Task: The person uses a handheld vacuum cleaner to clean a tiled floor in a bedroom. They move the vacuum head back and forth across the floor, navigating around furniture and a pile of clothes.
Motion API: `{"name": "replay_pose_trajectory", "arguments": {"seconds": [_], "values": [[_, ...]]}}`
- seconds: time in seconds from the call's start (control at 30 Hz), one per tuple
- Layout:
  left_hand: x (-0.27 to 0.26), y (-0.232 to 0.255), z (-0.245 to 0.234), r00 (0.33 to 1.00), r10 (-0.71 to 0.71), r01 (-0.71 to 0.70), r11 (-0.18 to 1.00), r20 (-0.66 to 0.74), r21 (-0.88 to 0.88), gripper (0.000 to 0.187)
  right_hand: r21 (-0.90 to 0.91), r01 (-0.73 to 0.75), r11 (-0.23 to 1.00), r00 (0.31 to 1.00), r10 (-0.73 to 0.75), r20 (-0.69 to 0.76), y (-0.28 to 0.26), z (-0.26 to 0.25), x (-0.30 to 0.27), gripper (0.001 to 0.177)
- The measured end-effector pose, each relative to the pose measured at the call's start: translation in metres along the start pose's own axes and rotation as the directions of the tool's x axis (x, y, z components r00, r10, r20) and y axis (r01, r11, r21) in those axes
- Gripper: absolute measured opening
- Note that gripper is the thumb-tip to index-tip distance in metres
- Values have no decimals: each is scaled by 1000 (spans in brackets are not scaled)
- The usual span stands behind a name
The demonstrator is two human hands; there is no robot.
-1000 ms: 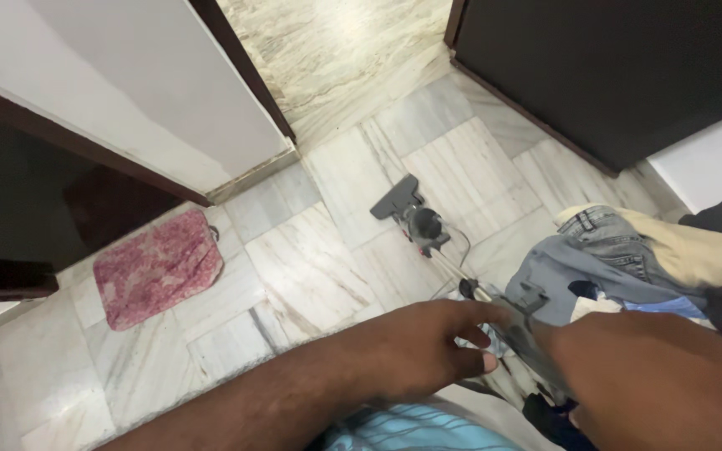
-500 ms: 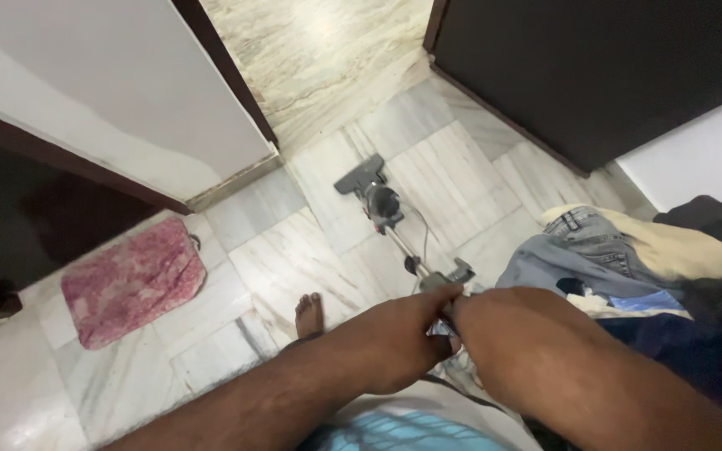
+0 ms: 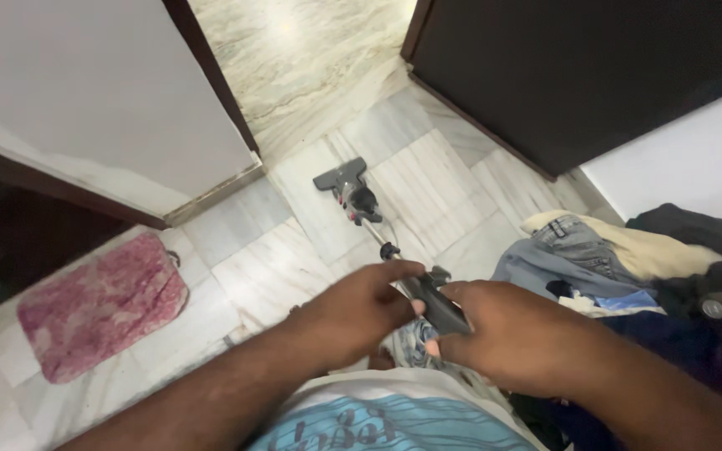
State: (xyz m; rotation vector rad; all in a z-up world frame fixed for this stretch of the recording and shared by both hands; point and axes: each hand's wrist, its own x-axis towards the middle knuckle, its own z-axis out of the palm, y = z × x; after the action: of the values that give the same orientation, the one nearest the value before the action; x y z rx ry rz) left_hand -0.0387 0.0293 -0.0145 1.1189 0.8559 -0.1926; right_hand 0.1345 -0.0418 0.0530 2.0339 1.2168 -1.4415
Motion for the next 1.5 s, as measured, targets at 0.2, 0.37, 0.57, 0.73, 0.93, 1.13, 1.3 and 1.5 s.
{"name": "replay_pose_trajectory", "arguments": {"seconds": [0.2,0.37,0.57,0.73,0.93,1.13,1.3,1.5], "values": [[-11,-6,-54,961,274,-276,959,-44,-60,45,783,-77,618,993,-20,113,-45,-7,-26,41],[-28,10,-79,957,289,-290,956,-22,-38,44,822,-143,551,990,66,128,-67,-17,-35,46],[-41,8,-85,978,125,-136,989,166,58,44,361,-176,916,958,76,275,-89,-21,-41,42],[-40,-1,-97,916,210,-249,965,341,76,44,-85,-239,967,916,254,311,-116,-37,-38,52],[-45,0,-121,945,176,-213,971,275,111,46,-126,-109,986,930,146,338,-133,-41,-25,42],[-49,-13,-134,963,153,-187,972,223,140,52,84,-74,994,944,43,327,-140,-38,1,43],[-40,-30,-144,980,163,-170,984,111,52,63,272,-109,956,979,57,194,-142,-28,28,53],[-32,-36,-156,966,246,-246,969,77,-7,69,539,-1,842,1000,-16,26,-151,0,62,65]]}}
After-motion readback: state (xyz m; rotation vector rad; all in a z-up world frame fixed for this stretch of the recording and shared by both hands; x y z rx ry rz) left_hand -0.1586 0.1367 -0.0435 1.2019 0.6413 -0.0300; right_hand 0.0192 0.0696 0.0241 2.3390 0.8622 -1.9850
